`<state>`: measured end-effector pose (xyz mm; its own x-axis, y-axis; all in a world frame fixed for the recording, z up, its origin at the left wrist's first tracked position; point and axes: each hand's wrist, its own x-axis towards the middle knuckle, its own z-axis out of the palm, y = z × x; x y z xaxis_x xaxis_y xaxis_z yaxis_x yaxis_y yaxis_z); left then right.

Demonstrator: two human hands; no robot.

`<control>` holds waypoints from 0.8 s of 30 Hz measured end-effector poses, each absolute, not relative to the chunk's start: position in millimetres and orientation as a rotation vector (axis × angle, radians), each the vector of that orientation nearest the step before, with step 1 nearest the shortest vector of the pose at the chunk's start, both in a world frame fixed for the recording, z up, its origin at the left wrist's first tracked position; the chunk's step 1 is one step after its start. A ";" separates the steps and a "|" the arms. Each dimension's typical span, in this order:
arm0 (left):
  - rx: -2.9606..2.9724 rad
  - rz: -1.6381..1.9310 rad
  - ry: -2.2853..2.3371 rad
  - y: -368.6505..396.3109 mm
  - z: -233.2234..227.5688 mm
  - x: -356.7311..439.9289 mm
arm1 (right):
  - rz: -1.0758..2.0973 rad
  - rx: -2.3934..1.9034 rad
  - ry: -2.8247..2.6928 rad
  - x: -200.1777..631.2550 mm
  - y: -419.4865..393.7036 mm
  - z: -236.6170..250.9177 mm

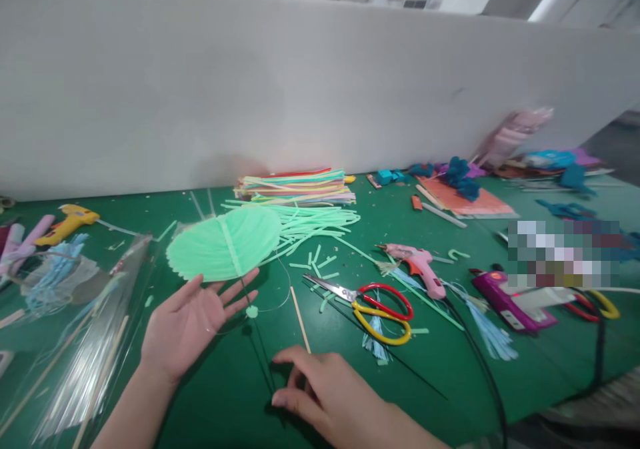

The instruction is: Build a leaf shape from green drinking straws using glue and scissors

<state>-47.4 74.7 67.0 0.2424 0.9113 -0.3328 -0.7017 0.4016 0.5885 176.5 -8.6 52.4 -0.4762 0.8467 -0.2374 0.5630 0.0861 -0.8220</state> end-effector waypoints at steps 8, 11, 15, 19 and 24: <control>0.378 1.113 0.728 78.6 62.0 -43.6 | 0.620 -1.950 -2.331 192.3 8.9 47.3; 0.440 1.061 0.681 77.9 56.6 -41.5 | 0.435 -2.136 -2.309 200.2 18.6 47.2; 0.489 0.949 0.661 77.0 50.7 -39.3 | 0.318 -2.285 -2.242 213.1 27.8 52.1; 0.521 0.871 0.763 75.1 45.9 -37.2 | 0.315 -2.335 -2.232 218.4 31.7 53.1; 0.704 0.875 1.004 74.0 41.7 -37.0 | 0.294 -2.347 -2.183 220.2 37.6 48.1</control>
